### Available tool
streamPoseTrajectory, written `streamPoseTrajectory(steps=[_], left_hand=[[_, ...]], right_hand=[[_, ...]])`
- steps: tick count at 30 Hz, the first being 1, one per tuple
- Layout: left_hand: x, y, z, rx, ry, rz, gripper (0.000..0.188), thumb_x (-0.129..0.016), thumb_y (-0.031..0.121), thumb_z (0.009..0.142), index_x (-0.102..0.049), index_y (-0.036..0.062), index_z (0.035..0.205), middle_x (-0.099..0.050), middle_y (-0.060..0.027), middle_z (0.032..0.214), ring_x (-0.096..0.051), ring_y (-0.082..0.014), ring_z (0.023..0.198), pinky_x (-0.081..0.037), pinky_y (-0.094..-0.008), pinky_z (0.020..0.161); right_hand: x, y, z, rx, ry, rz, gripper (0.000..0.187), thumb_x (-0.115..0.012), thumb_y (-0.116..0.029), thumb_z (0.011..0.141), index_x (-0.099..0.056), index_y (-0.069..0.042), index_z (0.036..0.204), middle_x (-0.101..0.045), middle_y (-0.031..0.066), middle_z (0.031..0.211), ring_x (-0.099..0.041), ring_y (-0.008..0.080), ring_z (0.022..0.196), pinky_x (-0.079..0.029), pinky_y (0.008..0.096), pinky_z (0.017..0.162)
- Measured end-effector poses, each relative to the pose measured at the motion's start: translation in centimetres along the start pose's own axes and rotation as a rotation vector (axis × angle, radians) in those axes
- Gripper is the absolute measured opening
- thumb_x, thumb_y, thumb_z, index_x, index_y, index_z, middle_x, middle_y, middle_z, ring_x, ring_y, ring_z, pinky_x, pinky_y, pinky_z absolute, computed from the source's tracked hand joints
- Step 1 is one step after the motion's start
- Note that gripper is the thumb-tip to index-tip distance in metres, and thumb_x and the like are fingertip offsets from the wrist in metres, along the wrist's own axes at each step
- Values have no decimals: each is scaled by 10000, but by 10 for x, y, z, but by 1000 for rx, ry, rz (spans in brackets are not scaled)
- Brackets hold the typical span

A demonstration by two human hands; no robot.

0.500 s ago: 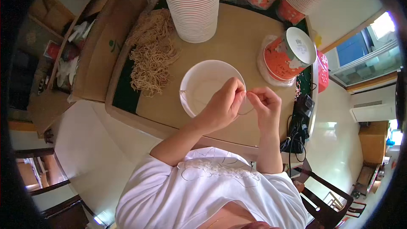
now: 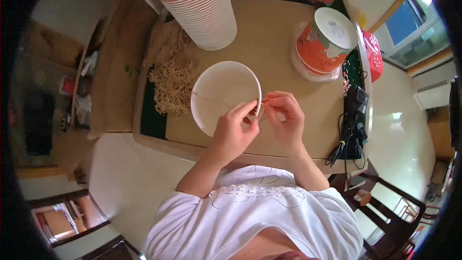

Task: Thread elastic strings through pre-punched holes in festive paper bowls at a work table.

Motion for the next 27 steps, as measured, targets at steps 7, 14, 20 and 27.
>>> streamPoseTrajectory(steps=[7, 14, 20, 27], left_hand=[[10, -4, -3, 79, -17, -219, 392, -582, -51, 788, -592, -29, 1180, -638, -90, 974, -642, -134, 816, -526, -270, 753], [7, -5, -3, 67, -44, -176, 388, -583, -50, 793, -588, -33, 1180, -632, -92, 979, -638, -137, 830, -522, -267, 766], [-1, -9, -3, 73, -55, -181, 361, -576, -33, 819, -588, -31, 1180, -625, -84, 975, -632, -146, 852, -514, -263, 775], [-18, -11, 3, 1, -12, 67, 186, -579, 7, 854, -624, -17, 1032, -631, -146, 922, -641, -256, 791, -509, -328, 685]], right_hand=[[-5, -6, 1, 71, -23, -10, 99, -662, 50, 788, -604, 10, 857, -599, 111, 1019, -629, 155, 800, -530, 268, 683], [-1, -9, -1, 122, -25, -29, 118, -661, 56, 773, -598, -12, 845, -617, 101, 995, -631, 180, 818, -526, 274, 669], [2, -8, -3, 145, -21, -145, 126, -665, 57, 762, -601, -15, 843, -633, 97, 983, -644, 204, 826, -533, 290, 661], [8, 7, -8, 3, -32, -56, 119, -659, 60, 778, -616, 1, 872, -635, 112, 974, -644, 197, 825, -539, 288, 683]])
Point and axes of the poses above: each hand's wrist, its own z-axis towards the middle knuckle, its own x-axis out of the back of the hand, y = z × x, the point moved 3 cm from there along z, towards the middle knuckle
